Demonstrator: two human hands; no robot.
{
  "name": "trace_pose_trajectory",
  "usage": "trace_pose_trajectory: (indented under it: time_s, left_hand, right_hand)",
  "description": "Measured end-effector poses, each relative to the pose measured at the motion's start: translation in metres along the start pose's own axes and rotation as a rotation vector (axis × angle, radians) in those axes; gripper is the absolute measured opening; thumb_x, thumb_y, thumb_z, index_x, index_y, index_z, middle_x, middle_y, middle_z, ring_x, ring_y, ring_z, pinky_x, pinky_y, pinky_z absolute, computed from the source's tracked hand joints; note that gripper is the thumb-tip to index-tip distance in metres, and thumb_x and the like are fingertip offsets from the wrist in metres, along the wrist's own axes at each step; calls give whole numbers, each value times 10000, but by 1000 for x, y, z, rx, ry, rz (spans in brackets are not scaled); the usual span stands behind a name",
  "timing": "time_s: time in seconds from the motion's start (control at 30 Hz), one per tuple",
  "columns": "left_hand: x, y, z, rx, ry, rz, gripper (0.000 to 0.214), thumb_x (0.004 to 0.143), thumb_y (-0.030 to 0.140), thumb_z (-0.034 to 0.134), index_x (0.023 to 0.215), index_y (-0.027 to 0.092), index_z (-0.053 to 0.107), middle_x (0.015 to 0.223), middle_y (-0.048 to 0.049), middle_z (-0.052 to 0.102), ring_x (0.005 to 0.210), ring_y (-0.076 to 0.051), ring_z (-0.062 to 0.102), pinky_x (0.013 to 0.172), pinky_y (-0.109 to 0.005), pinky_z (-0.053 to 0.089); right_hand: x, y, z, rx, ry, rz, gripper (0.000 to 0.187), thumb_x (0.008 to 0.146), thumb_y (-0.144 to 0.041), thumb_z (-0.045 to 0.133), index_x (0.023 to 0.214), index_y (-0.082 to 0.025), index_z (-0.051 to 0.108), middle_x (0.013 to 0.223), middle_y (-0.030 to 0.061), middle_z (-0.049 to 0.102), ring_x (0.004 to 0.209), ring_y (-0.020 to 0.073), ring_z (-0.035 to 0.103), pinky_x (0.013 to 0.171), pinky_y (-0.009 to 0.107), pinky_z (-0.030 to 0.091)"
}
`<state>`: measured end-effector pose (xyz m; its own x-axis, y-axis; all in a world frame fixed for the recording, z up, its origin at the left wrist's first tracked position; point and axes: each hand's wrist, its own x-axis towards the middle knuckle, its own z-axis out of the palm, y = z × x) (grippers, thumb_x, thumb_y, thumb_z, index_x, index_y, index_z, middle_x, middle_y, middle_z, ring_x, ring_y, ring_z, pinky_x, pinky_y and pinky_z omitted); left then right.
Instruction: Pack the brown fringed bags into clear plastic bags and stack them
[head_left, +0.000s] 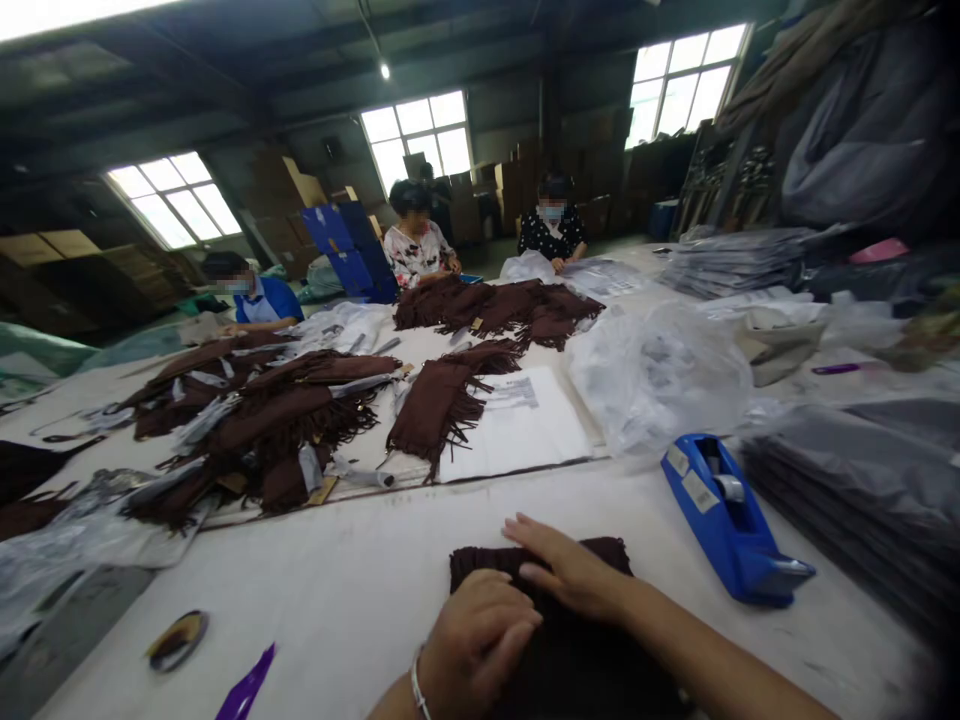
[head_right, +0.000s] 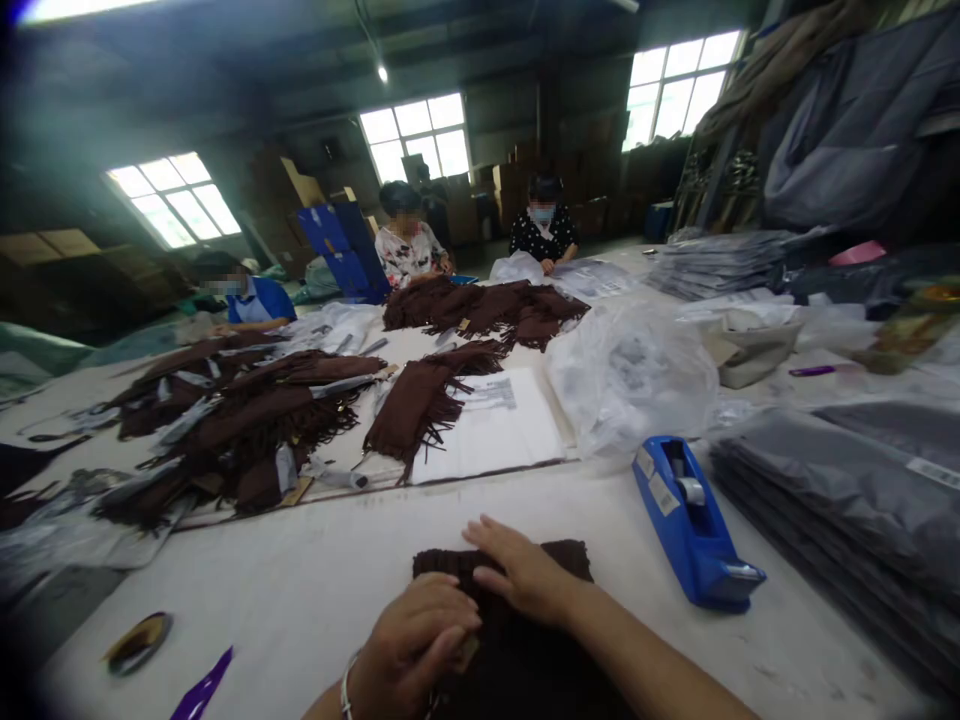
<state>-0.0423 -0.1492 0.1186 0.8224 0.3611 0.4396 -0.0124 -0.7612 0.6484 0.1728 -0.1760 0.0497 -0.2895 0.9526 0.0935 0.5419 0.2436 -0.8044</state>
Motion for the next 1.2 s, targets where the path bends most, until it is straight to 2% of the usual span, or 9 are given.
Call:
trace_pose_trajectory:
  time_s: [0.1, 0.2, 0.33, 0.43, 0.63, 0.77, 0.87, 1.07, 1.2]
  left_hand:
    - [15, -35, -16, 74, 136, -255, 221, 900, 231, 443, 903, 205, 663, 866, -37, 689, 862, -156, 625, 860, -306, 475]
    - [40, -89, -23, 222, 134, -441, 269, 903, 284, 428, 846, 190, 674, 867, -33, 698, 847, -162, 640, 793, -280, 507]
    - [85, -144, -13, 434, 8, -397, 212, 830, 210, 508, 949, 149, 671, 922, -90, 691, 889, -219, 630, 849, -370, 487]
    - [95, -155, 3, 402, -55, -383, 235, 830, 211, 505, 1003, 169, 658, 953, -84, 683, 917, -219, 614, 886, -389, 459]
    - [19, -121, 20, 233, -142, -366, 212, 853, 235, 499, 999, 212, 650, 976, -46, 678, 932, -188, 599, 892, -365, 454]
    - [-31, -87, 27, 239, -129, -289, 295, 858, 188, 465, 1126, 223, 583, 1138, -70, 594, 1078, -210, 503, 966, -421, 392]
    - [-37, -72, 32, 265, -129, -315, 362, 841, 139, 439, 1180, 218, 536, 1114, -78, 578, 1045, -214, 488, 939, -426, 395]
    - [-26, -52, 53, 258, -187, -331, 262, 667, 58, 481, 857, 189, 604, 857, -64, 592, 885, -229, 496, 848, -437, 394]
    - [-36, -24, 59, 203, -213, -122, 303, 682, 79, 488, 938, 200, 597, 865, -61, 626, 870, -228, 510, 857, -439, 388]
  right_hand:
    - [-9, -10, 18, -89, -186, -120, 538, 853, -500, 465, 1344, -299, 378, 1422, 53, 372, 1354, 245, 220, 1110, 514, 137]
    - [-19, -20, 22, -108, -184, -136, 507, 854, -501, 462, 1319, -303, 419, 1388, 54, 426, 1335, 257, 262, 1102, 528, 129]
    - [-14, -24, 20, -126, -94, -82, 459, 873, -420, 463, 1312, -294, 421, 1286, 43, 524, 1210, 222, 413, 1031, 432, 299]
    - [-3, -24, 24, -198, -43, 8, 413, 886, -389, 437, 1280, -264, 453, 1156, 51, 580, 1048, 212, 488, 926, 391, 380]
    - [-16, -30, 45, -281, -142, 11, 294, 880, -383, 443, 1102, -246, 579, 998, 45, 610, 944, 220, 498, 854, 388, 387]
    - [-45, -45, 43, -229, -262, -86, 341, 872, -381, 480, 1200, -293, 517, 1108, 21, 606, 984, 204, 509, 878, 375, 373]
    - [-44, -53, 24, -182, -219, -146, 347, 899, -356, 442, 1237, -290, 487, 1192, 14, 581, 1028, 179, 511, 905, 351, 370]
    - [8, -30, 6, -73, 187, 57, 300, 903, -347, 424, 1139, -235, 572, 1115, 49, 625, 1055, 177, 530, 955, 367, 392]
    - [18, -9, 28, -138, -1, -18, 418, 896, -363, 426, 1299, -253, 446, 1348, 46, 475, 1297, 210, 336, 1085, 444, 256]
